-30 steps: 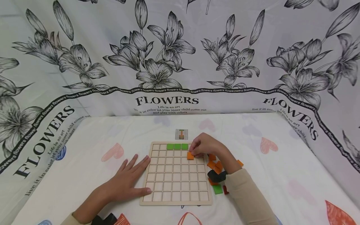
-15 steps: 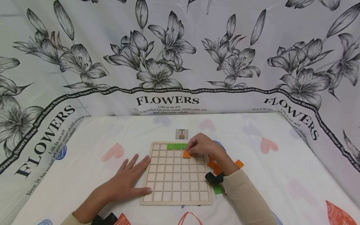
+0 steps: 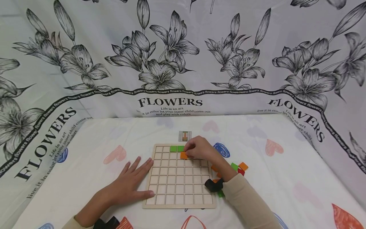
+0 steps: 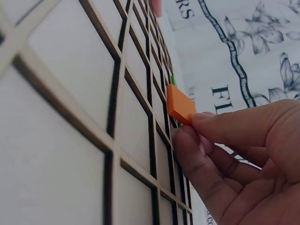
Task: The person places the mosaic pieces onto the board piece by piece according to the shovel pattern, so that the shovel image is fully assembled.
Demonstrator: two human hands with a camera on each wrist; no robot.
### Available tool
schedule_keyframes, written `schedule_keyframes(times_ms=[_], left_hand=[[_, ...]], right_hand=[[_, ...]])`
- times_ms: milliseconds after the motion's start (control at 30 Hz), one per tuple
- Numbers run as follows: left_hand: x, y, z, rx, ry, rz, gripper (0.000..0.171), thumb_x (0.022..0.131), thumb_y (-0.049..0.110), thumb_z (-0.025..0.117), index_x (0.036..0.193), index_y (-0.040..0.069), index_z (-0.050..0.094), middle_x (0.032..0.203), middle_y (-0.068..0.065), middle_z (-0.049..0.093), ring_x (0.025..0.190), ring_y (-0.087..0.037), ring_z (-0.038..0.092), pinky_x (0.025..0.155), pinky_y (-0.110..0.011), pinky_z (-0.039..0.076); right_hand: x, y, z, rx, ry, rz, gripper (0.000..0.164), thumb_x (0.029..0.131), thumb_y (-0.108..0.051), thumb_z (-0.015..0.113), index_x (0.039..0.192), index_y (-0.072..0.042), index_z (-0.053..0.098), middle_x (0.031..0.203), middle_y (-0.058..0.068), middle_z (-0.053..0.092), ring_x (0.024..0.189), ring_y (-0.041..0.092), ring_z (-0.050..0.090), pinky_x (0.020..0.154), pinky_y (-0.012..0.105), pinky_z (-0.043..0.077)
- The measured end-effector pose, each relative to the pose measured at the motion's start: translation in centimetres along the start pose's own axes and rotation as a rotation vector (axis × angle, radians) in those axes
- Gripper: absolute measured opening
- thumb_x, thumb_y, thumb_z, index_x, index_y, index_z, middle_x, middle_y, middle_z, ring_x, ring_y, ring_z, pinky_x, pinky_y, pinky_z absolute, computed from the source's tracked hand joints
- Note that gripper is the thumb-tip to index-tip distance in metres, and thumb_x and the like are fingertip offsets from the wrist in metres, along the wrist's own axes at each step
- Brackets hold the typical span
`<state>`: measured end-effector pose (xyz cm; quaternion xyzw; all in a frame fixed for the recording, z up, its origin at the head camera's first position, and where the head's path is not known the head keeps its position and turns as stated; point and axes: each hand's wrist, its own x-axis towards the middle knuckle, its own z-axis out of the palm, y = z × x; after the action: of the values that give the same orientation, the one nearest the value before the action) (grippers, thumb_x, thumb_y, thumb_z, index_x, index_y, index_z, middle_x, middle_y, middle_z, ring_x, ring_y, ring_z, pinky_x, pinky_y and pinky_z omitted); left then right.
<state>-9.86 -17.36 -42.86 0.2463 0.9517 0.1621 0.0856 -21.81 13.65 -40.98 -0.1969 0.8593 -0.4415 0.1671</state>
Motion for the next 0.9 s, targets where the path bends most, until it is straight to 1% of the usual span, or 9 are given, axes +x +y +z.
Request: schedule_keyframes(times_ms=[100,233,433,633,767,900], left_hand=[[0.0,0.0,0.0,-0.001,-0.002,-0.003,0.105,0.085,0.079,0.051,0.161,0.013,0.023,0.166,-0.001,0.019,0.151,-0.038,0.005,0.115,-0.065,0.004],[0.0,-0.1,0.1,-0.001,-0.002,-0.004,0.105,0.085,0.080,0.050,0.161,0.013,0.023,0.166,0.000,0.019,0.151,-0.038,0.005,0.115,-0.065,0.004],[0.1,-0.2,0.2,0.004,-0.001,-0.002,0.105,0.085,0.081,0.050,0.161,0.014,0.023,0.166,0.000,0.019,0.151,-0.038,0.005,0.115,-0.066,0.004],[0.1,-0.2,0.2,0.003,-0.006,-0.007,0.105,0.085,0.081,0.049,0.161,0.014,0.023,0.166,0.000,0.019,0.151,-0.038,0.005,0.115,-0.066,0.004],[0.1,-0.1,0.2,0.000,-0.011,-0.010,0.105,0.085,0.081,0.049,0.161,0.014,0.022,0.166,0.000,0.019,0.151,-0.038,0.004,0.115,-0.065,0.004],[0.1,-0.1,0.2,0.006,-0.006,-0.007,0.104,0.085,0.081,0.049,0.161,0.014,0.023,0.166,0.000,0.019,0.151,-0.038,0.005,0.115,-0.066,0.004]], right_hand=[[0.1,-0.1,0.3,0.035,0.012,0.027,0.004,0.091,-0.002,0.072,0.093,-0.002,0.074,0.081,0.003,0.071,0.073,0.018,0.068,0.068,0.033,0.056],[0.2,-0.3,0.6,0.054,0.026,0.044,0.003,0.090,-0.003,0.073,0.093,-0.001,0.073,0.079,0.003,0.071,0.072,0.019,0.067,0.067,0.033,0.055],[0.3,-0.3,0.8,0.060,0.022,0.046,0.004,0.090,-0.004,0.073,0.094,-0.002,0.073,0.082,0.002,0.071,0.075,0.018,0.069,0.068,0.033,0.057],[0.4,-0.4,1.0,0.055,0.033,0.042,0.004,0.088,-0.002,0.075,0.090,-0.004,0.074,0.084,0.001,0.071,0.075,0.017,0.069,0.070,0.032,0.058],[0.3,-0.5,1.2,0.047,0.037,0.038,0.005,0.088,-0.002,0.075,0.090,-0.007,0.074,0.085,0.000,0.071,0.077,0.016,0.068,0.071,0.032,0.057],[0.3,-0.4,1.3,0.038,0.037,0.020,0.005,0.089,-0.002,0.074,0.091,-0.006,0.074,0.085,0.000,0.071,0.078,0.016,0.068,0.071,0.031,0.057]])
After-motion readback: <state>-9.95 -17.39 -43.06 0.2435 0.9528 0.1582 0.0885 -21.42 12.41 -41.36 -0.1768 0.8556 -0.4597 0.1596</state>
